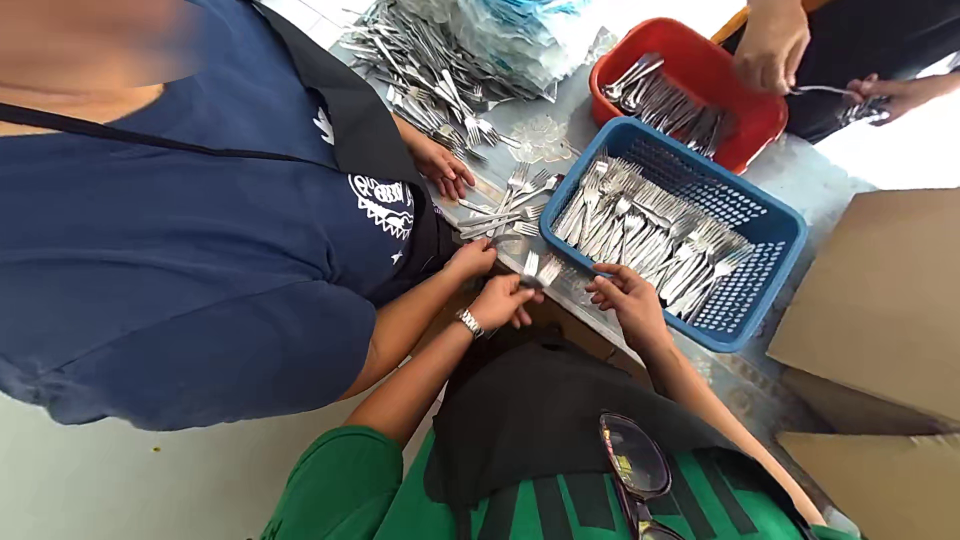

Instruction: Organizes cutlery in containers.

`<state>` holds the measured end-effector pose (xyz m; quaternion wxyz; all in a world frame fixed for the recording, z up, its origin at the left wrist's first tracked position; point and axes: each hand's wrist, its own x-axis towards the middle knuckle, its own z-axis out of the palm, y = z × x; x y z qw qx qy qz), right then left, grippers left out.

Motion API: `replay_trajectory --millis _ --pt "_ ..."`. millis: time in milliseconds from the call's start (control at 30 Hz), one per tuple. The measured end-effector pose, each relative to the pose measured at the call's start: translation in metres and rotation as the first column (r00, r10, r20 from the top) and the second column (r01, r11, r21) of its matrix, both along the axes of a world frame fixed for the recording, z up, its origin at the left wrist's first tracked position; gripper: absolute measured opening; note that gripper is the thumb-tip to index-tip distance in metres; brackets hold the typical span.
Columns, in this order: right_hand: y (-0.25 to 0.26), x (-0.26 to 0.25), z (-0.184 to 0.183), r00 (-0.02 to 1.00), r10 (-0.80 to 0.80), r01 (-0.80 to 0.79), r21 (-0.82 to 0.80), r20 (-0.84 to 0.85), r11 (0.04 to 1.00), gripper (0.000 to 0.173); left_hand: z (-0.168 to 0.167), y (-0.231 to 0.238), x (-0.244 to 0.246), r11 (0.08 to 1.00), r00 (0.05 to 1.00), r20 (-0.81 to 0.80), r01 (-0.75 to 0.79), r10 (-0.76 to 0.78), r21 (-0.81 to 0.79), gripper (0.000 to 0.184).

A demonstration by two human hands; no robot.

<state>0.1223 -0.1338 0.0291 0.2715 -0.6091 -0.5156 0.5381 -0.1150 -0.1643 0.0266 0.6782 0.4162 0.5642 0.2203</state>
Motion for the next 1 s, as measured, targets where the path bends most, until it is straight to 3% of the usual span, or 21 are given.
replay_trajectory --millis 67,100,200,300,500,633,700,767,900,1000 --pt "-0.003 -0.001 0.003 0.999 -0.041 0.041 -0.021 -0.035 0.999 0.025 -0.002 0.01 0.015 0.969 0.953 0.18 -0.241 0.246 -0.049 0.024" --pt "-0.004 0.0 0.005 0.999 -0.035 0.034 -0.011 -0.029 0.999 0.024 -0.001 0.013 0.022 0.953 0.915 0.267 -0.29 0.303 -0.087 0.024" --pt "-0.008 0.011 0.008 0.999 -0.017 0.017 0.009 -0.034 1.0 0.022 0.005 0.018 0.041 0.954 0.832 0.468 -0.241 0.299 -0.181 0.029" --pt "-0.007 0.026 0.018 0.994 -0.061 0.06 -0.015 -0.09 0.998 0.025 0.012 0.021 0.061 0.977 0.817 0.541 -0.122 0.198 -0.173 0.032" --pt "0.011 0.066 0.021 0.994 -0.052 0.056 0.037 -0.1 0.998 0.032 0.022 0.025 0.122 0.999 0.891 0.452 -0.011 0.026 -0.036 0.03" --pt "0.019 0.105 0.019 0.973 -0.097 0.1 0.007 -0.212 0.995 0.013 0.034 0.029 0.168 0.995 0.972 0.229 0.024 -0.047 0.1 0.031" --pt "0.02 0.134 0.012 0.924 -0.14 0.132 -0.047 -0.356 0.99 0.006 0.031 0.034 0.185 0.993 0.979 0.205 -0.036 0.013 0.109 0.027" --pt "0.019 0.16 0.005 0.865 -0.203 0.172 -0.108 -0.459 0.979 0.011 0.026 0.038 0.195 0.987 0.971 0.216 -0.129 0.105 0.098 0.027" --pt "0.011 0.192 0.001 0.806 -0.316 0.287 -0.136 -0.501 0.948 0.02 0.018 0.042 0.205 0.961 0.937 0.229 -0.275 0.264 0.019 0.035" --pt "0.004 0.206 -0.002 0.84 -0.264 0.293 -0.014 -0.474 0.956 0.019 0.019 0.052 0.211 0.927 0.887 0.271 -0.366 0.374 -0.081 0.04"
